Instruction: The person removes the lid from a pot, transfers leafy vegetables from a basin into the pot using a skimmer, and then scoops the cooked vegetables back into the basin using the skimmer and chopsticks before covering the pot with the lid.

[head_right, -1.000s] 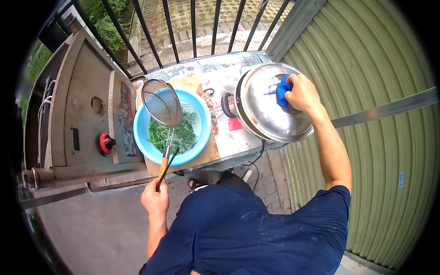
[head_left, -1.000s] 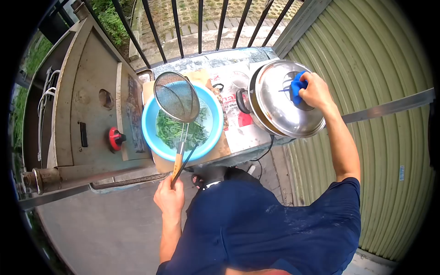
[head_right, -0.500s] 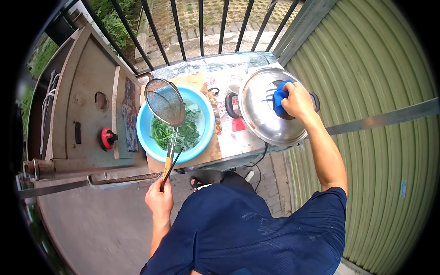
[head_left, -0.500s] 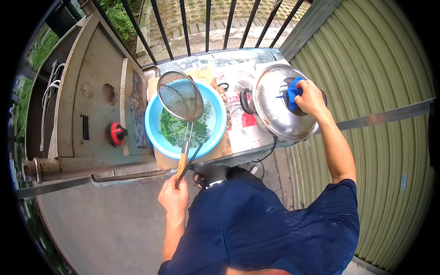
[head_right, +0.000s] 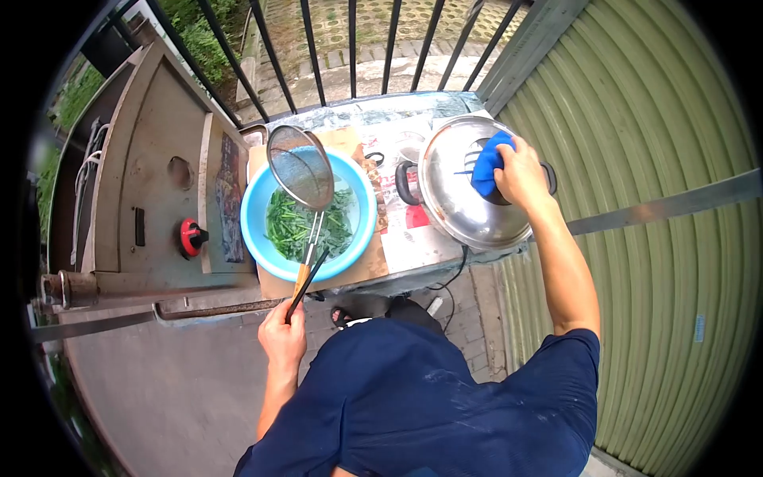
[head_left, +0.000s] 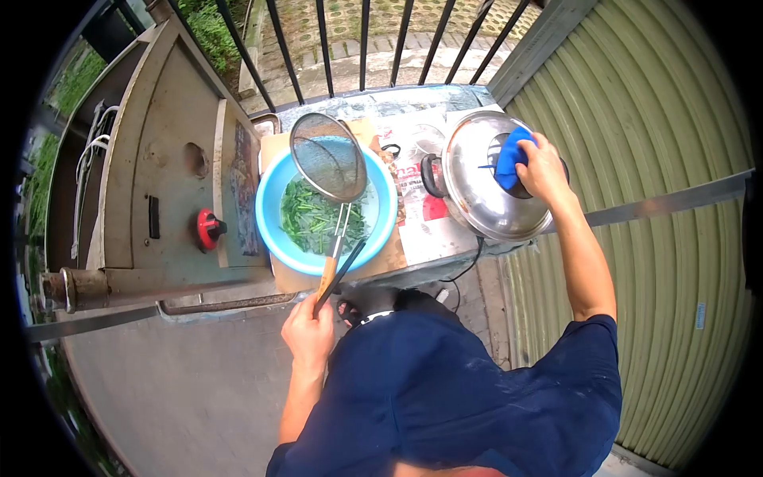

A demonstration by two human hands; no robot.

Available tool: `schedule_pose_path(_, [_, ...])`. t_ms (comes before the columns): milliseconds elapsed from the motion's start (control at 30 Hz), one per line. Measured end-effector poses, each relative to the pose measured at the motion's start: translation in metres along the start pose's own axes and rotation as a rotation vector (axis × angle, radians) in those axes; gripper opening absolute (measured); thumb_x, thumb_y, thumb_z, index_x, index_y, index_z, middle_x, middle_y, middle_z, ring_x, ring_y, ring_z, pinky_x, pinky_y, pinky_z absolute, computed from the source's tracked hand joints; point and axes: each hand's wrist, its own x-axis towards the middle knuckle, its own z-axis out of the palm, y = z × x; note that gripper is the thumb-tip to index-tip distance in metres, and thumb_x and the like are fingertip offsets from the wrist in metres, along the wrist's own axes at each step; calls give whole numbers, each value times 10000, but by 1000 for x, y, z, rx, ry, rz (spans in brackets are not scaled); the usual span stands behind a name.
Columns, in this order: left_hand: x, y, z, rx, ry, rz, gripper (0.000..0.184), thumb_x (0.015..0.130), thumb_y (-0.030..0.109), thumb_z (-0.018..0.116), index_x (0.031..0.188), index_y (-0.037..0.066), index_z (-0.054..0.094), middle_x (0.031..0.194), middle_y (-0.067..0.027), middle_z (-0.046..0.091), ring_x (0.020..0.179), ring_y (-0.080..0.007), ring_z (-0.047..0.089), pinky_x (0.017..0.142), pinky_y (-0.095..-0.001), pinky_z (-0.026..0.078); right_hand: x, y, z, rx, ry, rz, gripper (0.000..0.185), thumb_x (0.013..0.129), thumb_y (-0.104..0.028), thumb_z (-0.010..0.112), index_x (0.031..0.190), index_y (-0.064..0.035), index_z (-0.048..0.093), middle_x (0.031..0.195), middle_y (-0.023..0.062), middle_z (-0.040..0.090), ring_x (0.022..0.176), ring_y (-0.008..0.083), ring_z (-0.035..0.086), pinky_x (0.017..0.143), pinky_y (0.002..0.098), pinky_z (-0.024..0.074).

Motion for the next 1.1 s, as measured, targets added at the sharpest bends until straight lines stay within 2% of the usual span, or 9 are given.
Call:
schedule_pose_path(133, [13, 18, 4, -65, -7, 14, 183, 917, 164, 764, 1052, 48, 803, 834, -157, 747, 749, -312, 738, 707, -406, 564, -35, -69, -24, 107, 255, -145, 419, 902, -145, 762, 1296, -17, 701, 1340, 219, 690, 1201, 333, 684, 1053, 454, 531])
schedule_pose_path(267, [23, 25, 20, -86, 49, 104, 182, 904, 165, 772, 1049, 61, 805, 830, -147, 747, 745, -327, 733, 692, -413, 561, -85, -163, 50, 1184, -571, 227, 347, 973, -196, 744, 1254, 7, 719, 1075, 153, 787, 999, 244, 755, 888, 328, 570])
schedule_pose_path(467, [22, 34, 17, -23, 23, 61, 208, 904, 203, 773, 1066, 76, 802, 825, -114, 746, 739, -324, 729, 671, -418, 558, -48, -230, 178, 1072, -131, 425, 546, 987, -362, 722, 1327, 59, 651, 1308, 272, 691, 1287, 360, 637, 1083, 454, 473])
schedule_pose_path(633, [17, 27, 10, -26, 59, -27, 219, 931, 261, 775, 1004, 55, 781, 841, -127, 754, 757, -324, 739, 693, -428, 562, 27, -207, 284, 1395, -235, 1071, 523, 1011, -488, 654, 1219, -8, 668, 1065, 129, 730, 788, 213, 684, 607, 359, 501])
schedule_pose_path(733, [14, 17, 7, -94, -29, -174, 249, 948, 283, 771, 1024, 46, 772, 836, -128, 755, 737, -282, 736, 688, -402, 555, 47, -214, 270, 1636, -232, 1324, 295, 1038, -289, 656, 1036, 0, 713, 965, 115, 745, 833, 233, 713, 686, 369, 570])
schedule_pose_path(800, [13, 7, 10, -119, -59, -233, 263, 964, 273, 770, 1038, 21, 757, 817, -107, 754, 720, -209, 725, 680, -377, 546, 52, -214, 284, 1725, -221, 1237, 237, 1040, -213, 647, 1062, 15, 705, 962, 126, 752, 838, 239, 718, 715, 377, 582])
schedule_pose_path(867, [13, 0, 11, -294, -129, -393, 337, 952, 356, 777, 1034, 31, 744, 872, -165, 761, 811, -316, 753, 744, -461, 556, 51, -206, 296, 1803, -189, 1156, 184, 1041, -137, 637, 1089, 30, 697, 959, 138, 759, 842, 245, 724, 744, 384, 593])
schedule_pose_path(900, [13, -6, 13, -340, -133, -361, 319, 966, 311, 788, 1052, 16, 702, 799, -123, 743, 659, -203, 695, 624, -397, 542, 49, -208, 292, 1751, -111, 1047, 168, 1043, -99, 621, 1086, 45, 694, 960, 147, 767, 832, 239, 724, 752, 376, 590])
schedule_pose_path(1100, [18, -18, 18, -768, -199, -599, 274, 1009, 151, 746, 1155, 25, 553, 736, -39, 679, 494, -68, 537, 435, -240, 423, 35, -236, 257, 1378, 231, 519, 222, 1075, -102, 590, 1191, 54, 698, 1036, 171, 791, 855, 203, 746, 721, 310, 555])
